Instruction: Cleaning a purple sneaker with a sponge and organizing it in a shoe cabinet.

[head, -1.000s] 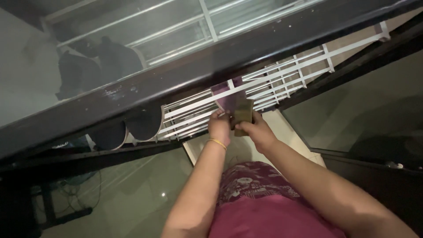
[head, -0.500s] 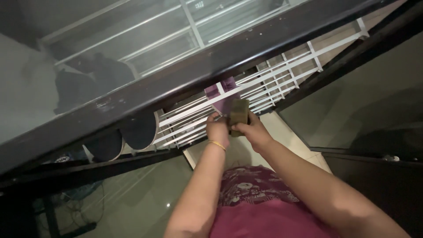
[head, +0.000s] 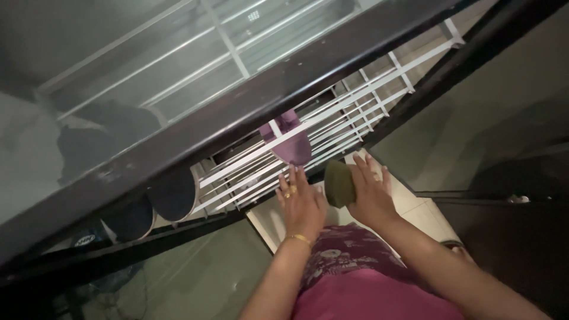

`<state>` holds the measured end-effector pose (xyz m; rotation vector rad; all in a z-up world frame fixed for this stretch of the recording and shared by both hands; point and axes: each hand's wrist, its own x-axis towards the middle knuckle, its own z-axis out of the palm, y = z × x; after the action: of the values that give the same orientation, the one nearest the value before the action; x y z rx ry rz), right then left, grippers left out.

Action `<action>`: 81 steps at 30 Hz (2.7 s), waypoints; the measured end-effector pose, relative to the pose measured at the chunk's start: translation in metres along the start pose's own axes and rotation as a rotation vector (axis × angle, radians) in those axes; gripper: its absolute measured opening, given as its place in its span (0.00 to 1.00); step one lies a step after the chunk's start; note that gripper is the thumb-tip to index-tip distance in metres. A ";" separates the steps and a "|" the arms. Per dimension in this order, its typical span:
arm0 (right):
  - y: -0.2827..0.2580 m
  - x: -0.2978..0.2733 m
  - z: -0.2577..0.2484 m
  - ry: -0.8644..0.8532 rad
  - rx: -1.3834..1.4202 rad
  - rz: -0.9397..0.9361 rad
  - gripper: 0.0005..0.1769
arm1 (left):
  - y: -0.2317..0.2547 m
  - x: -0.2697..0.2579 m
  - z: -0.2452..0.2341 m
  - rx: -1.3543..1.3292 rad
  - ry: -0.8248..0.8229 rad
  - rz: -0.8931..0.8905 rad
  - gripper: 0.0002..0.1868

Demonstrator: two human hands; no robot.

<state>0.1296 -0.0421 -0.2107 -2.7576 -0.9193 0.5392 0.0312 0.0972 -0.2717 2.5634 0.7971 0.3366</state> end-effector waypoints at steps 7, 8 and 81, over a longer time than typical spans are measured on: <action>0.031 -0.026 0.021 -0.003 -0.187 0.109 0.54 | 0.032 -0.013 -0.024 0.068 -0.026 0.304 0.37; 0.036 -0.031 0.026 0.068 -0.227 0.092 0.55 | 0.036 -0.013 -0.024 0.107 -0.056 0.340 0.38; 0.269 -0.408 -0.015 0.786 -0.263 1.212 0.40 | 0.456 -0.161 0.032 -0.394 -0.608 1.624 0.39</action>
<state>-0.0210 -0.5041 -0.1590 -3.0051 0.9470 -0.5914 0.1312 -0.3451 -0.1013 2.0902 -1.4785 0.0905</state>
